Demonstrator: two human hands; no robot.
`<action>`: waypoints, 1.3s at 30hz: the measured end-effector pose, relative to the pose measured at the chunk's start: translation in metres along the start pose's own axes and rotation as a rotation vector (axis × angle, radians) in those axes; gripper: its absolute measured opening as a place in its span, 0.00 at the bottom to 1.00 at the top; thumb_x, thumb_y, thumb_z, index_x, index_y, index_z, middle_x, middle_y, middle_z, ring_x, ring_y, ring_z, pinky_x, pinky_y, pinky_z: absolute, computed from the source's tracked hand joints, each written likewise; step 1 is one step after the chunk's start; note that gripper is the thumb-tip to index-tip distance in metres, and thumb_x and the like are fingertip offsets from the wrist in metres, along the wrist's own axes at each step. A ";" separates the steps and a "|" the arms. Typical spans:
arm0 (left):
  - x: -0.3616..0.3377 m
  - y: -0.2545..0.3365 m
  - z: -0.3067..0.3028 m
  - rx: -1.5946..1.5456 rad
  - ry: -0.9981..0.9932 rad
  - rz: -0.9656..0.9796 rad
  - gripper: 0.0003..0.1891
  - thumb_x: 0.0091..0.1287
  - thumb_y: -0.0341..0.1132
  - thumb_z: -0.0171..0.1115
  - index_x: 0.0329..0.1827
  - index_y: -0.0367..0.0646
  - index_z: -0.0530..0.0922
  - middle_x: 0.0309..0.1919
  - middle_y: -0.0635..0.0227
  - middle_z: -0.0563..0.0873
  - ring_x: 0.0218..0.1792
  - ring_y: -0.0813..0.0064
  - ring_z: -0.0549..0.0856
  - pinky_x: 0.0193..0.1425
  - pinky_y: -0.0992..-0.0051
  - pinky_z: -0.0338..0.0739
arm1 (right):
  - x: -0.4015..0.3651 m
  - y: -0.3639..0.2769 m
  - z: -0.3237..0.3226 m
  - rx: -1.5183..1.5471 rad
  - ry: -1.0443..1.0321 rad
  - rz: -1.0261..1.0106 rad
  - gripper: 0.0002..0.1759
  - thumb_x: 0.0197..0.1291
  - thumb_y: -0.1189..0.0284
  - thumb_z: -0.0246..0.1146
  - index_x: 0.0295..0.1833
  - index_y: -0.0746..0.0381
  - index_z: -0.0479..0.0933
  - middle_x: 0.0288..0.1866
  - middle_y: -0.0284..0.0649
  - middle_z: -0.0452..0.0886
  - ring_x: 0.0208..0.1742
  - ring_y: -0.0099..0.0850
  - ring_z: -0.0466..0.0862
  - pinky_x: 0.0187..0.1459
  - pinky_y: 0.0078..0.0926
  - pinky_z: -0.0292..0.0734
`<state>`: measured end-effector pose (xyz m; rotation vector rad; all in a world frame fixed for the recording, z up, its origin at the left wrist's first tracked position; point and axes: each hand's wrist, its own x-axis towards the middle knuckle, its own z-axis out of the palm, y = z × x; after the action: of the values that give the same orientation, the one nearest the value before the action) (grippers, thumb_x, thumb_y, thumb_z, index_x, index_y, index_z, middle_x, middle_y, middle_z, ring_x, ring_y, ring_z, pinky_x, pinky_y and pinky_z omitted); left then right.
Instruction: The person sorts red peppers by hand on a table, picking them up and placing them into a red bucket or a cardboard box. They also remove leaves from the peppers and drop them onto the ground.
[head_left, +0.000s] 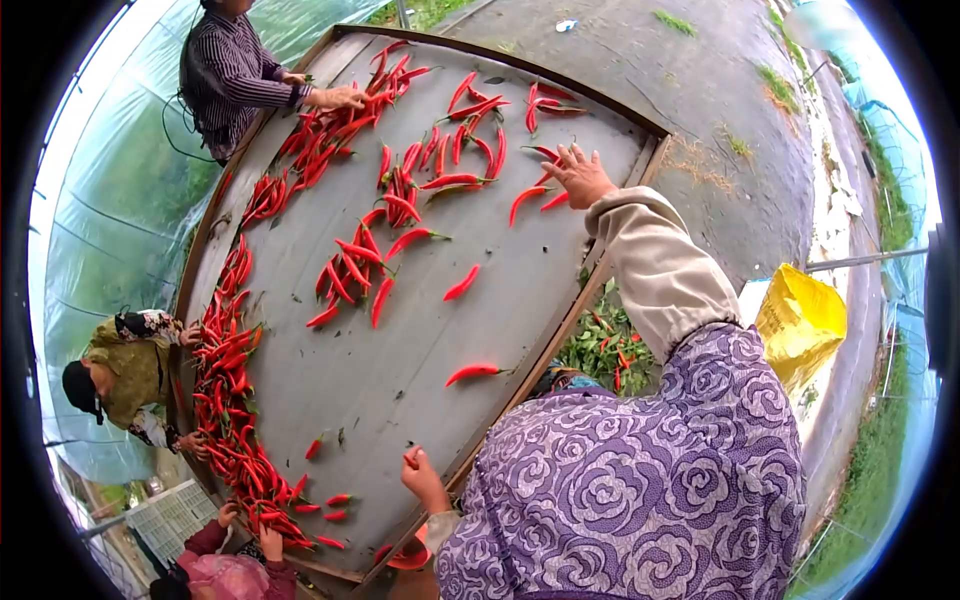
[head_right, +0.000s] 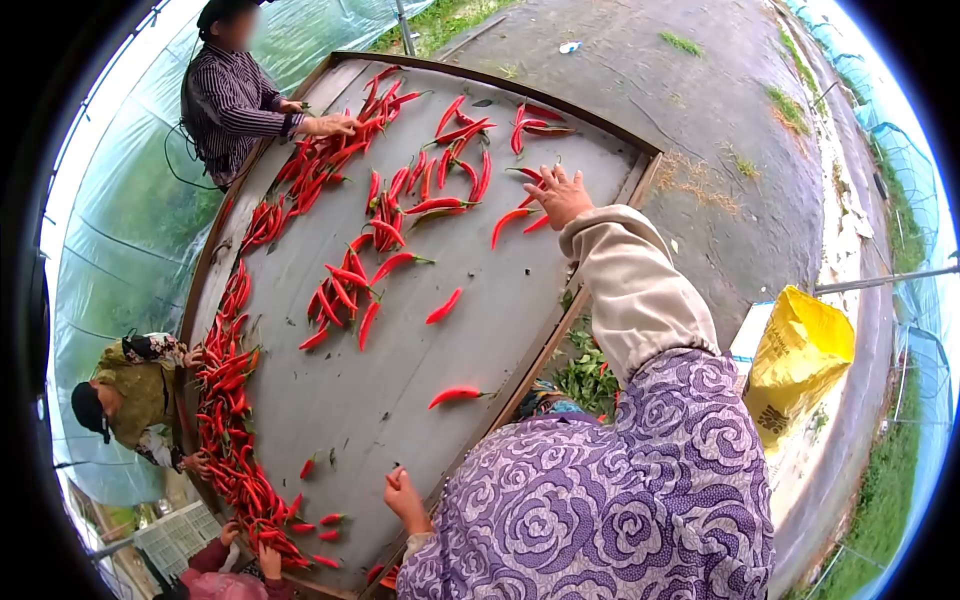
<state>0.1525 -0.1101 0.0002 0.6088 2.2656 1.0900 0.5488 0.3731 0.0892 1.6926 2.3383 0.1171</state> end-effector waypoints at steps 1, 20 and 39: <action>-0.006 0.009 0.014 0.007 -0.056 0.021 0.08 0.66 0.29 0.61 0.42 0.33 0.83 0.31 0.74 0.81 0.32 0.81 0.75 0.39 0.77 0.72 | 0.009 0.008 0.002 0.012 -0.001 -0.010 0.41 0.57 0.75 0.63 0.76 0.41 0.62 0.77 0.44 0.59 0.79 0.45 0.56 0.73 0.63 0.55; -0.015 0.073 0.057 0.064 0.028 -0.059 0.09 0.68 0.31 0.61 0.43 0.33 0.83 0.28 0.76 0.77 0.30 0.82 0.72 0.37 0.77 0.70 | 0.054 0.001 0.044 0.514 0.083 0.102 0.16 0.53 0.75 0.64 0.49 0.62 0.74 0.44 0.49 0.81 0.48 0.48 0.82 0.49 0.44 0.77; -0.011 0.080 0.075 0.199 -0.061 -0.209 0.10 0.67 0.31 0.61 0.43 0.32 0.83 0.29 0.71 0.81 0.31 0.80 0.75 0.39 0.75 0.73 | 0.233 0.081 0.004 0.696 -0.034 0.543 0.38 0.54 0.38 0.64 0.61 0.55 0.77 0.66 0.47 0.75 0.69 0.44 0.73 0.64 0.44 0.70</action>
<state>0.2219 -0.0296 0.0295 0.4629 2.3400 0.7428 0.5560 0.6184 0.0664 2.5808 1.9354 -0.6972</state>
